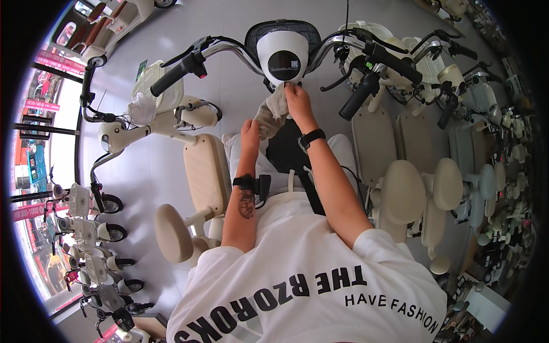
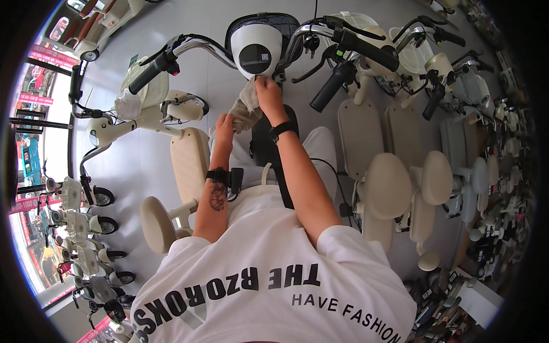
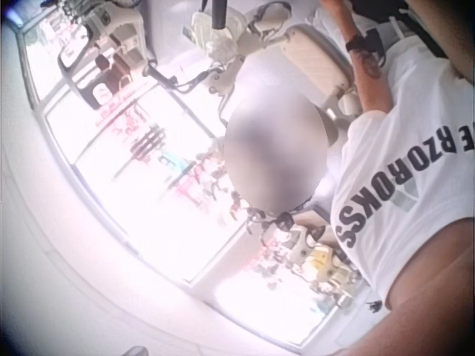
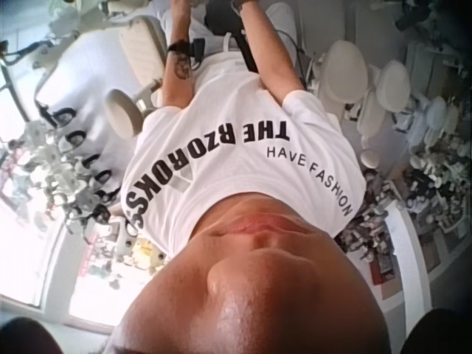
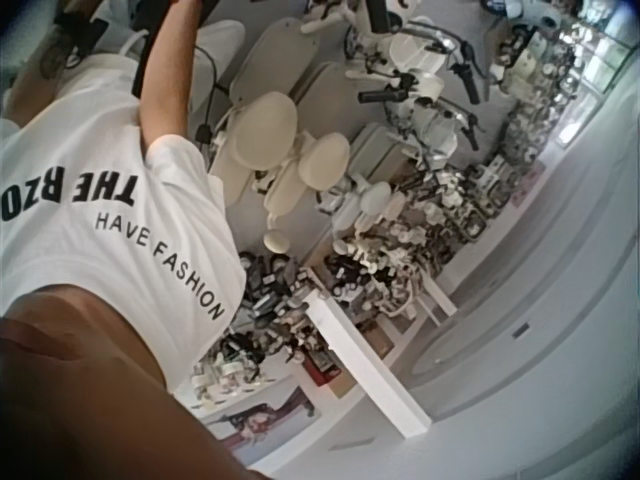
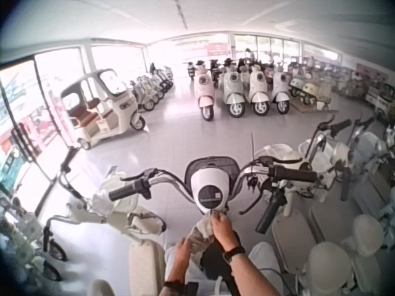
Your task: Cleaning various parts of an electric scooter with a cloth, including handlebars and body panels.
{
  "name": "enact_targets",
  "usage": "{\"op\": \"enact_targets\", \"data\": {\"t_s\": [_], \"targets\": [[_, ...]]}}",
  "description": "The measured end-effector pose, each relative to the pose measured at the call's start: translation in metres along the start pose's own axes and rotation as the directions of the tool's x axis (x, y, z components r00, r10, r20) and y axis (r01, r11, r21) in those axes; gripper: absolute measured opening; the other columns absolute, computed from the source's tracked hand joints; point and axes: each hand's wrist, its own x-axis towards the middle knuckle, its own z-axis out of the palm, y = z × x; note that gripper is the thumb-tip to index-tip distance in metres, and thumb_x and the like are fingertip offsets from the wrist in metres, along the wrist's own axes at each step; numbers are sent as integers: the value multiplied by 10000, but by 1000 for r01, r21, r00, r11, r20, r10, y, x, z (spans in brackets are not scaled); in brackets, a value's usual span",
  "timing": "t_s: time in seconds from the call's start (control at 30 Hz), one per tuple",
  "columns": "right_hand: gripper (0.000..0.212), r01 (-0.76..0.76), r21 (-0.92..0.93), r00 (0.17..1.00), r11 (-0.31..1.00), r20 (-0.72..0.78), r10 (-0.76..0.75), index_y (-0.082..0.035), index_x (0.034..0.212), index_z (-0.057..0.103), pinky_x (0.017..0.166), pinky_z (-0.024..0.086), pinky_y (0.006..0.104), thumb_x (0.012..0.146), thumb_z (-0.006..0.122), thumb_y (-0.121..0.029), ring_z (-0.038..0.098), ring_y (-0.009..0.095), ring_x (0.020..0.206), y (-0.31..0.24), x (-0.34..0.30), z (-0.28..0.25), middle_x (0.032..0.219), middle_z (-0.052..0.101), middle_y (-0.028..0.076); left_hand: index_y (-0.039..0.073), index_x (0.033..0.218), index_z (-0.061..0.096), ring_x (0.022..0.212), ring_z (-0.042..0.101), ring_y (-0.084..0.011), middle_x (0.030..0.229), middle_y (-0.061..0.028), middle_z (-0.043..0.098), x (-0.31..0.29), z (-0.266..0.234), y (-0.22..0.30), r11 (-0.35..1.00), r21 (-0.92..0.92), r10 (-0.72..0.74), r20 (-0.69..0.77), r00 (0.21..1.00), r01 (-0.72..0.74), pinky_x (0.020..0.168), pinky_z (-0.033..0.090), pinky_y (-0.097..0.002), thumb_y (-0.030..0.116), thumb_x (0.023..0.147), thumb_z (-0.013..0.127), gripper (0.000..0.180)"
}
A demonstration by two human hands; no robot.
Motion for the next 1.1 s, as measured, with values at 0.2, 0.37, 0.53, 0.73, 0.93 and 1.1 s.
{"op": "enact_targets", "data": {"t_s": [0.2,0.37,0.53,0.73,0.93,1.1], "targets": [[441,58,-73,998,996,18,-57,42,933,621,773,474,530,986,496,-378,586,529,909,-2,-6,4,884,646,315,78,879,598,671,509,-106,765,11,548,-1,-5,-4,1000,24,9,-4,1000,-9,598,414,-276,228,932,544,169],[437,59,-36,998,998,12,-58,50,967,612,785,472,523,1009,480,-365,583,528,929,14,-5,4,926,645,325,64,890,613,662,487,-82,761,22,543,-11,5,13,1000,1,-19,20,1000,19,591,399,-260,207,934,549,162],[463,69,11,997,998,26,-69,65,950,628,773,476,500,1032,459,-359,606,508,902,4,-5,1,889,648,316,44,911,625,667,513,-85,772,13,571,-12,10,15,1000,-11,-7,56,998,8,591,410,-256,197,942,543,176],[475,34,-19,999,999,39,-34,67,933,628,773,477,507,1018,449,-365,603,511,898,-8,-6,4,878,650,317,27,913,630,668,515,-88,771,10,576,-2,10,0,999,27,22,69,997,-24,589,411,-264,189,953,533,193],[476,25,-42,1000,999,10,-25,69,900,626,768,468,528,1018,438,-352,593,521,896,-3,-6,4,868,644,321,24,910,636,671,517,-91,766,4,586,-6,13,-1,998,54,32,79,996,-36,590,410,-268,188,955,531,200],[473,48,-59,998,997,47,-46,71,881,624,750,469,514,1023,443,-342,601,507,850,-3,-5,3,836,642,309,18,896,638,670,516,-96,757,-1,586,-11,14,5,998,60,-4,63,998,0,597,412,-271,194,957,533,214]]}}
